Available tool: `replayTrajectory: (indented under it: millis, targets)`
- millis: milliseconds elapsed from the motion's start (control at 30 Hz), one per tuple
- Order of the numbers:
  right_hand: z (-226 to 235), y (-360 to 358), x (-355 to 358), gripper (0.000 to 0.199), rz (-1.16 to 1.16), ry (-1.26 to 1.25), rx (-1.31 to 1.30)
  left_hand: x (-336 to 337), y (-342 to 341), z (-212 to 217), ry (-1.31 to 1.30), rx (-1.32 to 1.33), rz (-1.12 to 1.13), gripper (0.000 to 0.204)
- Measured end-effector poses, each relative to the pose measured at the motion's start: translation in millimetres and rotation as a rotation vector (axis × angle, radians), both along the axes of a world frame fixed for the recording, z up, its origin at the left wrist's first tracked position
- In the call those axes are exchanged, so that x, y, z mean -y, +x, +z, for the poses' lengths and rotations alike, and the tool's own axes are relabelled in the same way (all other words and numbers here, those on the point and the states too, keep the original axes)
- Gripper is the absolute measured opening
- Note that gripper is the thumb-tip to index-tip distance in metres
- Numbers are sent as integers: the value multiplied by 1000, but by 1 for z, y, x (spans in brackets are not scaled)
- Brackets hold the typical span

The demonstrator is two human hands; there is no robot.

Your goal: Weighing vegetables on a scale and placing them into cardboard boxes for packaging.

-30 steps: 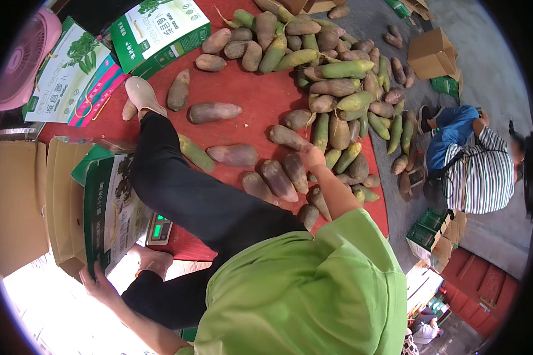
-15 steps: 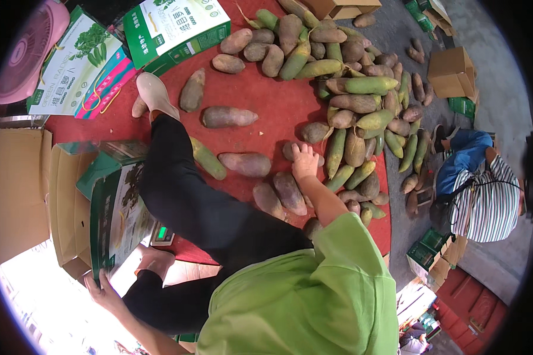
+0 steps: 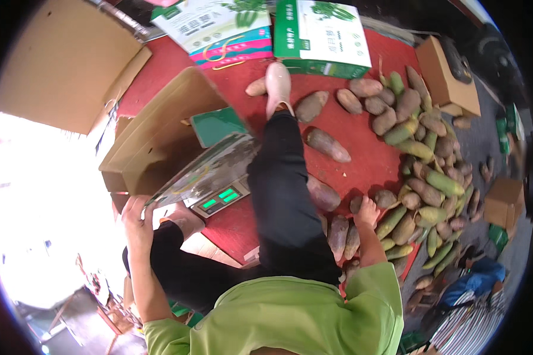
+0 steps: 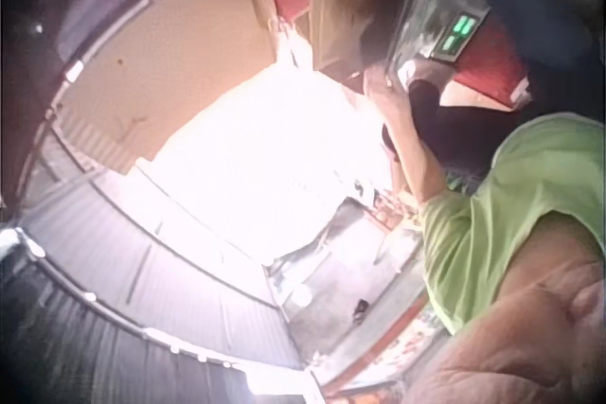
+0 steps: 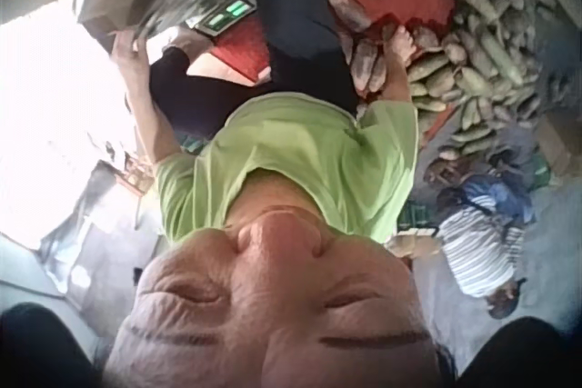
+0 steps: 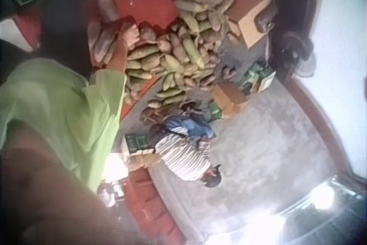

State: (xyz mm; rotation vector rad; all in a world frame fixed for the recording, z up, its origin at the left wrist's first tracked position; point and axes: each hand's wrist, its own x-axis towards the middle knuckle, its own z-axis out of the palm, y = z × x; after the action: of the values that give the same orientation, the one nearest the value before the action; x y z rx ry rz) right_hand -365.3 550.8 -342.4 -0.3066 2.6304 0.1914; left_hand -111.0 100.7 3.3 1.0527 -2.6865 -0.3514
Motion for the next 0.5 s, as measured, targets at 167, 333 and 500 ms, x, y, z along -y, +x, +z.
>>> replayTrajectory:
  millis: [167,333,500]
  targets:
    - [45,-20,2,76,-203,-359,-91,11,4,2,30,10,-26,11]
    - [83,-76,30,75,-171,-830,-180,28,27,5,-1,-18,-13,9]
    - [243,-101,140,71,-159,-1444,-84,32,40,7,38,-30,-86,9]
